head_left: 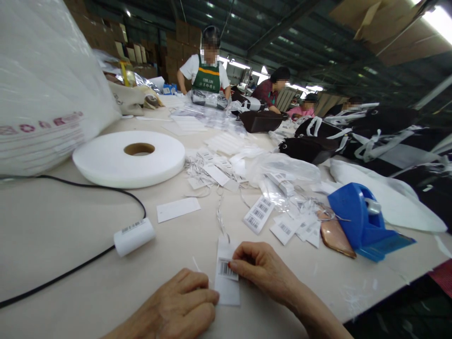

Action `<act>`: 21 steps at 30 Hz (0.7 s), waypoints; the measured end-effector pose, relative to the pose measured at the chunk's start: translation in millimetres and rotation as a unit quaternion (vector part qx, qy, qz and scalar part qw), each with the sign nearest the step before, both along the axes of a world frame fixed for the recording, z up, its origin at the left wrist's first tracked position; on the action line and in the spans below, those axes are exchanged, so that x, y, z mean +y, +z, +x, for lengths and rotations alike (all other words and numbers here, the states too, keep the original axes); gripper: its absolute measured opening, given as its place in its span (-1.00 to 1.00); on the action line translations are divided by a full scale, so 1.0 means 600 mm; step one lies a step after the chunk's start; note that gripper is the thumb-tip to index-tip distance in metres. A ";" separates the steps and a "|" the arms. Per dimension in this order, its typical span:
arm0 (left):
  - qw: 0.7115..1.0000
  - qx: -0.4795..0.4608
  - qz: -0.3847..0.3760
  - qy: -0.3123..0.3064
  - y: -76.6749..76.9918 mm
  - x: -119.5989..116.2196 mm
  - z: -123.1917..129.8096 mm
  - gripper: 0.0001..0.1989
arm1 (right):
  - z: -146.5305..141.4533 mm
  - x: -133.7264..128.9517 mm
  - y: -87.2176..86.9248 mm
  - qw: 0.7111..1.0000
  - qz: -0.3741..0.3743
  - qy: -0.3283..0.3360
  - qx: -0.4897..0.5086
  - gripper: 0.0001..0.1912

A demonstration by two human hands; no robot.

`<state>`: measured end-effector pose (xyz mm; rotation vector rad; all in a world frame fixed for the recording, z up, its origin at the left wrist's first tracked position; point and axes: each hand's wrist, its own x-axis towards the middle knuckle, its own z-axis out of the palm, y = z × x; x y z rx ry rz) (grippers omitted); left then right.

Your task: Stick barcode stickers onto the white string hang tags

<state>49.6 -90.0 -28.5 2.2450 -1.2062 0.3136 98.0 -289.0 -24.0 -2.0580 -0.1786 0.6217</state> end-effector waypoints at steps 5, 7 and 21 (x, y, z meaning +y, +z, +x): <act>0.993 -0.043 -0.114 -0.006 -0.028 -0.001 0.002 -0.64 | 0.000 0.000 -0.001 0.999 -0.019 0.007 -0.033 -0.88; 0.997 -0.015 -0.078 -0.017 -0.026 0.001 0.000 -0.68 | -0.001 0.001 -0.001 0.999 -0.029 0.009 -0.041 -0.88; 0.998 0.061 0.023 -0.024 0.005 0.011 0.001 -0.84 | 0.000 0.002 0.001 0.999 -0.027 0.021 -0.042 -0.86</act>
